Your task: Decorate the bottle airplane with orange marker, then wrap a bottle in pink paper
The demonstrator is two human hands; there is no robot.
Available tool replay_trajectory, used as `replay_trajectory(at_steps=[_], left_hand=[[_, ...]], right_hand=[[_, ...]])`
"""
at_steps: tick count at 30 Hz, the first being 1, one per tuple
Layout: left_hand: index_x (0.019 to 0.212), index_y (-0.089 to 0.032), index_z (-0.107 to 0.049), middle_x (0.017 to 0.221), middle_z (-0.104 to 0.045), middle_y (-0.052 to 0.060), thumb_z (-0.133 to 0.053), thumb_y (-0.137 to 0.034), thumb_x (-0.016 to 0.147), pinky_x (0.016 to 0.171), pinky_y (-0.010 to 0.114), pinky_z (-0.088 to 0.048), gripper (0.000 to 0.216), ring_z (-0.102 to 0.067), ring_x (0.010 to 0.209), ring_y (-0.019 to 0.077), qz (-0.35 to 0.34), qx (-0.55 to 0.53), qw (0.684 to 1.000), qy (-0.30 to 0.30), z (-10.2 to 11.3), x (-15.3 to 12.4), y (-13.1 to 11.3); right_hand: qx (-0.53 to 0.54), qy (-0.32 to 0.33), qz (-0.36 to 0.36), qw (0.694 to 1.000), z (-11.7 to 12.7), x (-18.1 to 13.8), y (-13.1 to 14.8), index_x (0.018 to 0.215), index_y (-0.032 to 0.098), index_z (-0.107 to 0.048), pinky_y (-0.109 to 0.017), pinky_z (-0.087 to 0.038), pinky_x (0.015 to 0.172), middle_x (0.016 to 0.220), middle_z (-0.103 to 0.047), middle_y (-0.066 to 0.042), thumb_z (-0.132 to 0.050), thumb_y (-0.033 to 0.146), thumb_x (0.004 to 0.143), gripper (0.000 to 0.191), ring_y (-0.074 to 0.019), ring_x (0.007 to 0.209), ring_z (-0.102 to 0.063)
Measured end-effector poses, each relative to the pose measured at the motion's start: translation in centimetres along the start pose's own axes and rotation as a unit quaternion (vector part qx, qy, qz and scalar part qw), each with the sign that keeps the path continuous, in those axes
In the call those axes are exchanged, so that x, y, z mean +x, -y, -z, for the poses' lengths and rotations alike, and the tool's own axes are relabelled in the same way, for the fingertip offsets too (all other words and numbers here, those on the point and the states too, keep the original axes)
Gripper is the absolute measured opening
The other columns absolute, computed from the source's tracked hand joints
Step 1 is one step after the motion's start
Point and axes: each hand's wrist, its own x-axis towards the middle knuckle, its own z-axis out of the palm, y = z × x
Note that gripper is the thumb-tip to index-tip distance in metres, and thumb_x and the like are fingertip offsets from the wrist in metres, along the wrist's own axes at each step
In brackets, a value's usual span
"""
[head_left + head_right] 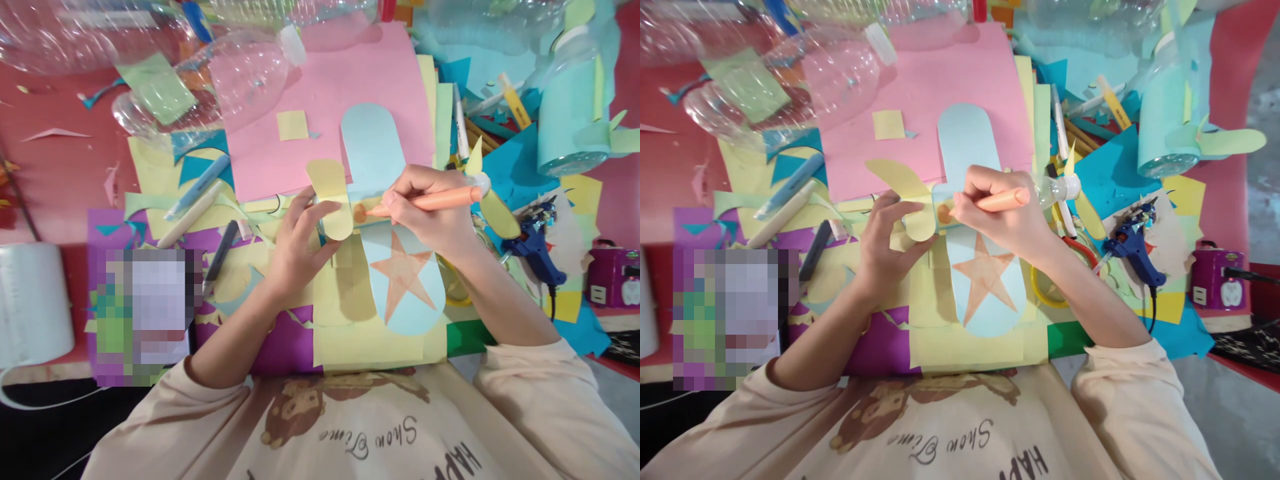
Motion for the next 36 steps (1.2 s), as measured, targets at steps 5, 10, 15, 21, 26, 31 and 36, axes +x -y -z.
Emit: replay_trajectory(at_steps=[5,10,15,21,26,31,36], left_hand=[[0.123,-0.028,-0.049,0.123,-0.057,0.009,-0.066,-0.027,0.085,0.090,0.039,-0.054,0.041,-0.059,0.112,0.0233,0.006,0.000,1.000,0.002,-0.1,0.0,0.0],[0.121,-0.028,-0.051,0.123,-0.058,0.009,-0.066,-0.029,0.085,0.091,0.039,-0.054,0.040,-0.059,0.111,0.0224,0.021,0.001,1.000,0.003,0.0,-0.1,-0.1],[0.123,-0.028,-0.051,0.124,-0.057,0.008,-0.066,-0.025,0.084,0.093,0.039,-0.054,0.042,-0.058,0.114,0.0220,0.024,-0.006,1.000,0.007,0.0,-0.1,-0.2],[0.123,-0.026,-0.049,0.123,-0.056,0.009,-0.065,-0.022,0.083,0.094,0.041,-0.053,0.043,-0.056,0.117,0.0235,0.002,-0.006,1.000,0.000,0.3,0.1,-0.3],[0.122,-0.027,-0.051,0.120,-0.053,0.009,-0.065,-0.023,0.082,0.093,0.042,-0.052,0.043,-0.055,0.115,0.0246,0.003,0.017,1.000,-0.007,0.7,0.2,-0.6],[0.122,-0.027,-0.053,0.119,-0.053,0.007,-0.065,-0.023,0.081,0.094,0.041,-0.051,0.043,-0.056,0.113,0.0244,0.015,0.015,1.000,0.004,0.7,0.2,-0.6],[0.123,-0.028,-0.051,0.122,-0.053,0.008,-0.065,-0.021,0.080,0.095,0.040,-0.050,0.046,-0.054,0.116,0.0245,0.021,0.019,1.000,0.001,0.5,0.1,-0.6]], right_hand=[[-0.009,0.013,-0.001,1.000,0.0,0.1,0.3,0.054,0.021,-0.037,-0.024,-0.027,0.044,0.049,-0.039,0.006,-0.061,0.030,0.083,0.038,-0.0070,0.048,-0.034],[-0.008,0.027,0.006,1.000,0.1,0.2,0.4,0.054,0.021,-0.038,-0.024,-0.026,0.043,0.048,-0.040,0.006,-0.062,0.028,0.082,0.037,-0.0066,0.047,-0.035],[0.044,0.000,-0.017,0.999,0.1,0.0,0.2,0.060,0.021,-0.047,-0.024,-0.037,0.046,0.053,-0.050,0.005,-0.062,0.028,0.087,0.031,-0.0080,0.048,-0.048],[0.165,-0.029,-0.023,0.986,0.5,0.3,0.3,0.076,0.022,-0.063,-0.027,-0.047,0.049,0.065,-0.065,0.002,-0.059,0.034,0.092,0.021,-0.0107,0.052,-0.060],[0.118,-0.009,-0.025,0.993,1.0,0.3,0.7,0.073,0.021,-0.060,-0.026,-0.044,0.048,0.064,-0.062,0.002,-0.066,0.036,0.087,0.022,-0.0097,0.053,-0.057],[0.033,-0.014,-0.011,0.999,0.2,0.0,0.4,0.065,0.021,-0.051,-0.025,-0.040,0.049,0.059,-0.054,0.004,-0.063,0.045,0.088,0.035,-0.0082,0.054,-0.050],[0.001,-0.012,0.006,1.000,-0.2,0.0,0.0,0.063,0.020,-0.048,-0.024,-0.033,0.047,0.057,-0.050,0.005,-0.061,0.047,0.089,0.039,-0.0068,0.051,-0.043]])
